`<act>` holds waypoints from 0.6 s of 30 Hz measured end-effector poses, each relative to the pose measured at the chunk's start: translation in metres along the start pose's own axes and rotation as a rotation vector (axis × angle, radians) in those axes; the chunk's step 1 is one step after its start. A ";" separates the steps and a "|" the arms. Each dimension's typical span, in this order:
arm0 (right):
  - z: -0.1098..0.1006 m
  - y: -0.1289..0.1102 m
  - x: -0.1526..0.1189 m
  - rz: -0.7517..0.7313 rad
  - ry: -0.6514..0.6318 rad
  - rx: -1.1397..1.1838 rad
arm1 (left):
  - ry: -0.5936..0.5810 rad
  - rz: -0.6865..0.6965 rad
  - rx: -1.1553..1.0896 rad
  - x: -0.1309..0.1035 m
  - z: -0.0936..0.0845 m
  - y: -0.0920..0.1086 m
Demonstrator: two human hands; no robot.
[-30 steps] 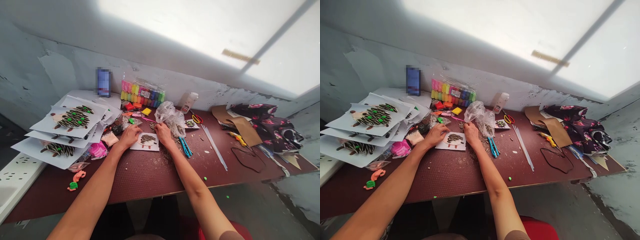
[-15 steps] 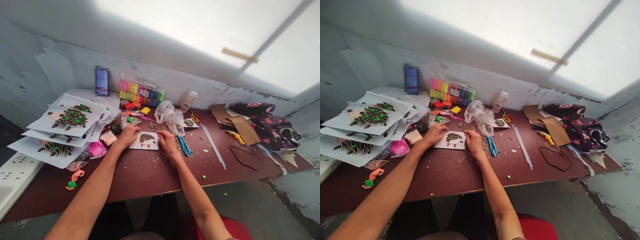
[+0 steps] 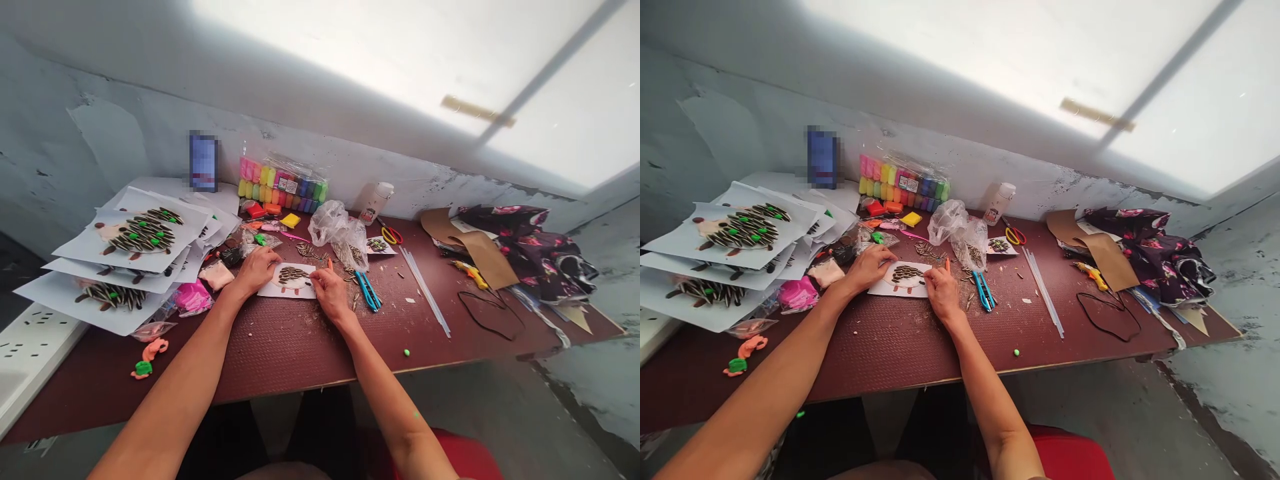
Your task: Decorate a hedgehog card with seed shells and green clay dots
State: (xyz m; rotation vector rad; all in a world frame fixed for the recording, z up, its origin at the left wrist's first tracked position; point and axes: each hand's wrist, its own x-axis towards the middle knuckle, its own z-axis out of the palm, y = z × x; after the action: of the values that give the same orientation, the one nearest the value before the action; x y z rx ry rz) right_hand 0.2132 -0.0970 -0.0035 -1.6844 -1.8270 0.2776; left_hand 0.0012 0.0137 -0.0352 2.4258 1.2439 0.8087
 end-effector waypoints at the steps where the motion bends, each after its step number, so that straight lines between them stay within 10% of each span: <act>1: 0.000 -0.001 0.000 0.006 -0.011 -0.017 | 0.002 0.000 -0.004 0.000 0.000 0.000; 18: -0.002 -0.009 0.002 0.015 -0.026 -0.107 | -0.012 -0.005 0.000 0.000 -0.002 0.001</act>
State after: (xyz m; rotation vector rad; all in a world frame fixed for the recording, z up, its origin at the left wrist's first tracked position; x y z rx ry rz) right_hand 0.2070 -0.0969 0.0033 -1.7755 -1.8783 0.2118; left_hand 0.0007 0.0131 -0.0328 2.4231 1.2458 0.7915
